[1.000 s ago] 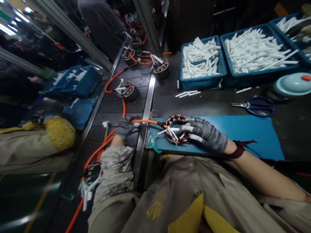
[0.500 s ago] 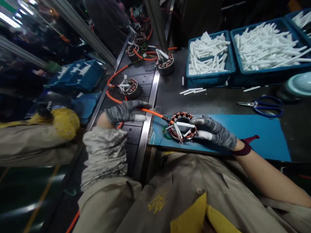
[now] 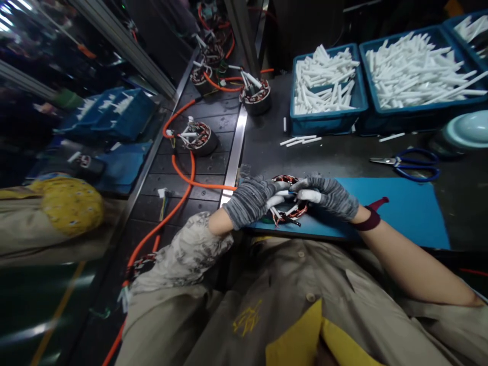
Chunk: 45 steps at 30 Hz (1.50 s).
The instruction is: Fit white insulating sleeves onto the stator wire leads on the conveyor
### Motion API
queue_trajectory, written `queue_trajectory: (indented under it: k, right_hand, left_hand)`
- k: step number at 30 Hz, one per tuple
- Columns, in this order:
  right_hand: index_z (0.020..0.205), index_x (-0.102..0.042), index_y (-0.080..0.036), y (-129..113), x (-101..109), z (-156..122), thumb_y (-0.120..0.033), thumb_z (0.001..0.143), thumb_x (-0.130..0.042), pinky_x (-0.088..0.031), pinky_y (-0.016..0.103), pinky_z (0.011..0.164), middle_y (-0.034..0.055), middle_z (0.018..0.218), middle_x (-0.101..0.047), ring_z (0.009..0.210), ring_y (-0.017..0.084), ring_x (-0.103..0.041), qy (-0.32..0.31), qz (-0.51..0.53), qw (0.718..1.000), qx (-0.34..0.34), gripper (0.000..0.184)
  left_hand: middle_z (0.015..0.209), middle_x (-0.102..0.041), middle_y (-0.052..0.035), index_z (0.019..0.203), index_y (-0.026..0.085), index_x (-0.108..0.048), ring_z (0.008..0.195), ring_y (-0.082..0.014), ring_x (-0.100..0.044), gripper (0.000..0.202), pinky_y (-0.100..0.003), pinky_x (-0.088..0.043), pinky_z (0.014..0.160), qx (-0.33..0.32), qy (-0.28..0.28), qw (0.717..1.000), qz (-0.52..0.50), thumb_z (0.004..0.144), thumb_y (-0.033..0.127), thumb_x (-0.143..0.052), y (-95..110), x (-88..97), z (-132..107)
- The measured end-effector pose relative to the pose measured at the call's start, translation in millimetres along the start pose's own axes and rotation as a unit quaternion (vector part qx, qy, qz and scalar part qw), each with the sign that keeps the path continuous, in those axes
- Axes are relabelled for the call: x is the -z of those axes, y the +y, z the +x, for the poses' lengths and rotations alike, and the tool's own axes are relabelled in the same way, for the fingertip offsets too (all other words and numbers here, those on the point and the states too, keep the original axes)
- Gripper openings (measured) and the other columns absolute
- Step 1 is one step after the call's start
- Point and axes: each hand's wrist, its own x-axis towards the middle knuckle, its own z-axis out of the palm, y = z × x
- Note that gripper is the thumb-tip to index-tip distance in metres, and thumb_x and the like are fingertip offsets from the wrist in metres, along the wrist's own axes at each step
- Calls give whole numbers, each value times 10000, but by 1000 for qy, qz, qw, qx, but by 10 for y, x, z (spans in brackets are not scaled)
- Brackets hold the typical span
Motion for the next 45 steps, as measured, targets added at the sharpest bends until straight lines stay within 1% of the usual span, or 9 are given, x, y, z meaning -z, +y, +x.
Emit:
queue_trajectory:
  k: [7, 14, 19, 23, 30, 36, 39, 42, 45]
  right_hand:
    - [1072, -825, -255, -96, 43, 87, -420, 829, -817, -581, 341, 887, 41, 1047, -810, 960, 221, -743, -95, 23, 995, 32, 294]
    - [1008, -822, -230, -32, -125, 132, -461, 825, -808, -589, 316, 773, 27, 962, -818, 841, 194, -744, -62, 89, 994, -15, 296]
    - [990, -821, -240, -65, -153, 121, -503, 886, -730, -564, 350, 774, 35, 870, -788, 776, 197, -695, -20, -65, 997, 41, 297]
    - [1069, -819, -238, -90, -46, 57, -516, 919, -683, -543, 448, 905, 88, 978, -763, 916, 257, -686, -8, -167, 980, 107, 344]
    - [1021, -742, -221, 25, 240, -148, -602, 778, -813, -585, 448, 902, 67, 1009, -777, 933, 267, -715, 39, -44, 997, -42, 457]
    - [984, -725, -211, -57, 214, -354, -555, 842, -761, -593, 394, 825, 67, 946, -770, 879, 246, -715, -76, -66, 991, -83, 374]
    - [1020, -701, -207, -29, 121, -340, -556, 889, -698, -582, 409, 836, 77, 989, -750, 896, 250, -696, -82, -117, 988, -61, 373]
    - [1054, -694, -209, 80, 198, -166, -582, 893, -674, -575, 427, 830, 88, 990, -736, 880, 260, -687, -76, -190, 978, -41, 407]
    - [1167, -708, -190, 210, 444, 197, -480, 922, -636, -548, 477, 940, 137, 1119, -738, 1008, 311, -690, -44, -327, 944, -4, 387]
  left_hand:
    - [1050, -747, -93, 1156, 175, -723, 998, -231, -692, 391, -387, -547, 944, -21, 38, 976, -213, 1025, 448, -476, -61, -135, -162]
    - [1179, -747, -97, 1214, 178, -696, 1124, -249, -693, 374, -414, -540, 1041, 4, 39, 930, -367, 989, 410, -508, -44, -185, -163]
    - [1043, -785, -79, 1081, 180, -746, 978, -226, -732, 358, -378, -579, 915, 36, 38, 953, -297, 1010, 438, -508, -22, -157, -205]
    - [1059, -796, -71, 1165, 211, -769, 986, -233, -730, 403, -375, -551, 918, 67, 48, 986, -147, 1025, 484, -508, 46, -115, -164]
    - [1172, -761, -114, 1304, 240, -724, 1039, -282, -691, 478, -436, -492, 925, 32, 10, 999, 20, 1014, 558, -515, 307, -43, 132]
    - [1298, -726, -136, 1476, 203, -569, 1173, -299, -687, 881, -423, -501, 1045, -99, 50, 992, -64, 800, 751, -706, -252, -119, -338]
    - [1434, -652, -151, 1535, 187, -488, 1283, -278, -656, 770, -384, -525, 1077, -136, 72, 983, -101, 908, 579, -702, -451, -297, -528]
    - [1352, -702, -162, 1460, 180, -577, 1214, -281, -702, 588, -363, -584, 990, -74, 134, 988, -17, 958, 470, -674, -243, -483, -561]
    - [1194, -756, -218, 1382, 125, -647, 944, -308, -778, 685, -356, -620, 770, 50, 164, 981, 92, 900, 609, -691, 213, -574, -466]
